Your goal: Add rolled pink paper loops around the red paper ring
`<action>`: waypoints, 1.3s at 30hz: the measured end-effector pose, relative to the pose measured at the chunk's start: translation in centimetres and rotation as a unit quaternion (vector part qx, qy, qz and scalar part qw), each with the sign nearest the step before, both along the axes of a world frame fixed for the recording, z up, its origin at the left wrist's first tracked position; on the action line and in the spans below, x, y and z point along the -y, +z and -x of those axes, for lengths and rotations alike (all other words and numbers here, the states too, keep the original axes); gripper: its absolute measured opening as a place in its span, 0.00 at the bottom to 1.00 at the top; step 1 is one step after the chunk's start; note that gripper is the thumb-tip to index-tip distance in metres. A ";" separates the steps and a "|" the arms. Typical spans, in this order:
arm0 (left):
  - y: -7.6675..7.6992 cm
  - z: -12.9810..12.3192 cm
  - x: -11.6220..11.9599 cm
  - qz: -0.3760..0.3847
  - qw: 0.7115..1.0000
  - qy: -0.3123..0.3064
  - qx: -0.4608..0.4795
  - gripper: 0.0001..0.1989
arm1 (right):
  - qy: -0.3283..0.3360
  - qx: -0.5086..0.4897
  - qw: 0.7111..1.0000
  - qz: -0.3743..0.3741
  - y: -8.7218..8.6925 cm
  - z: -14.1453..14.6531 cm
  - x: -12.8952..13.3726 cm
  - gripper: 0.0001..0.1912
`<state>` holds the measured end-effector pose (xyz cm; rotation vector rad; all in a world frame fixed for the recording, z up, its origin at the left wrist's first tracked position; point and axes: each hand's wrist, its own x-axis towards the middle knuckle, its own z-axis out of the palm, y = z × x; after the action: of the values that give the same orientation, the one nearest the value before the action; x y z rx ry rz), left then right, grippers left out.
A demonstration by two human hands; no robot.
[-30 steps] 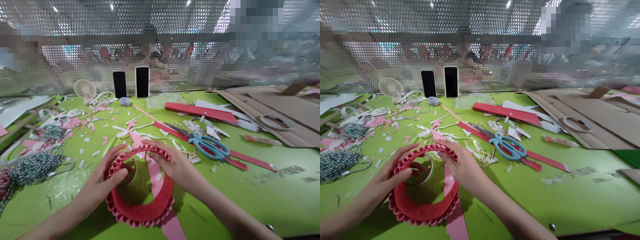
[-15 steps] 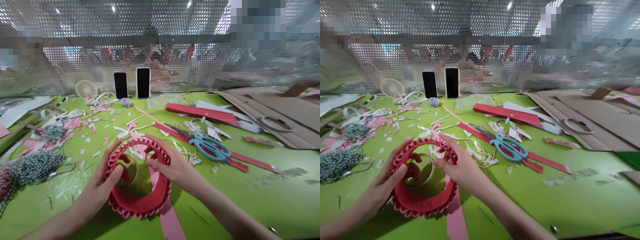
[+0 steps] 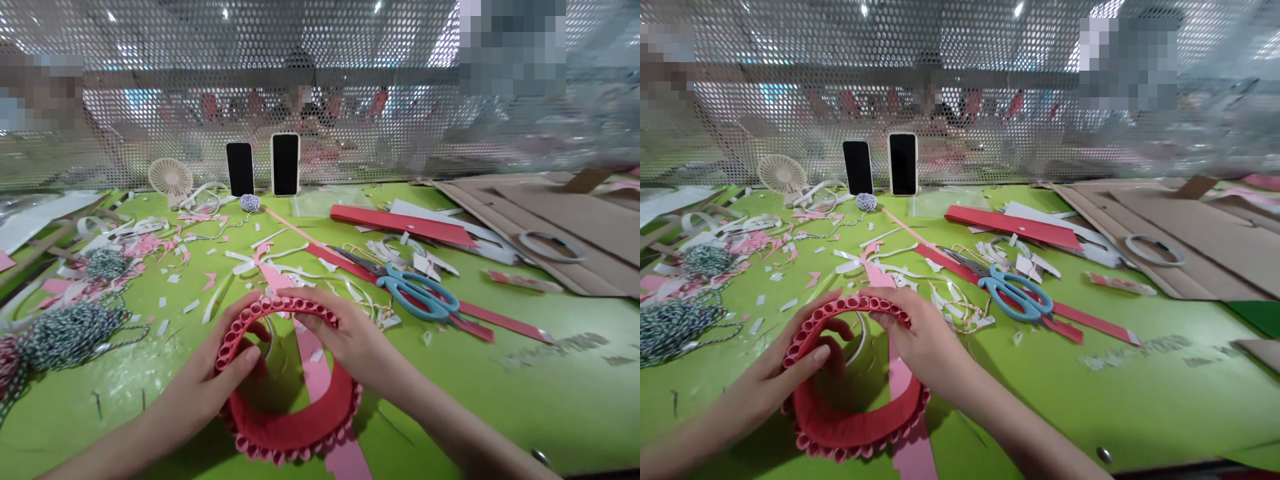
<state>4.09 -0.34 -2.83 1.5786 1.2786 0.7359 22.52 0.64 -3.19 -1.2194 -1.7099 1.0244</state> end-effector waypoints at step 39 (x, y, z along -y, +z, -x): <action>-0.4 0.0 -0.2 0.007 0.994 0.060 0.089 0.24 | -0.075 0.001 0.997 0.030 -0.2 -0.4 0.1 0.23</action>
<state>4.06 -0.18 -3.24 1.4008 1.2523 0.9200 22.88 0.55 -3.34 -1.3654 -1.5739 0.9904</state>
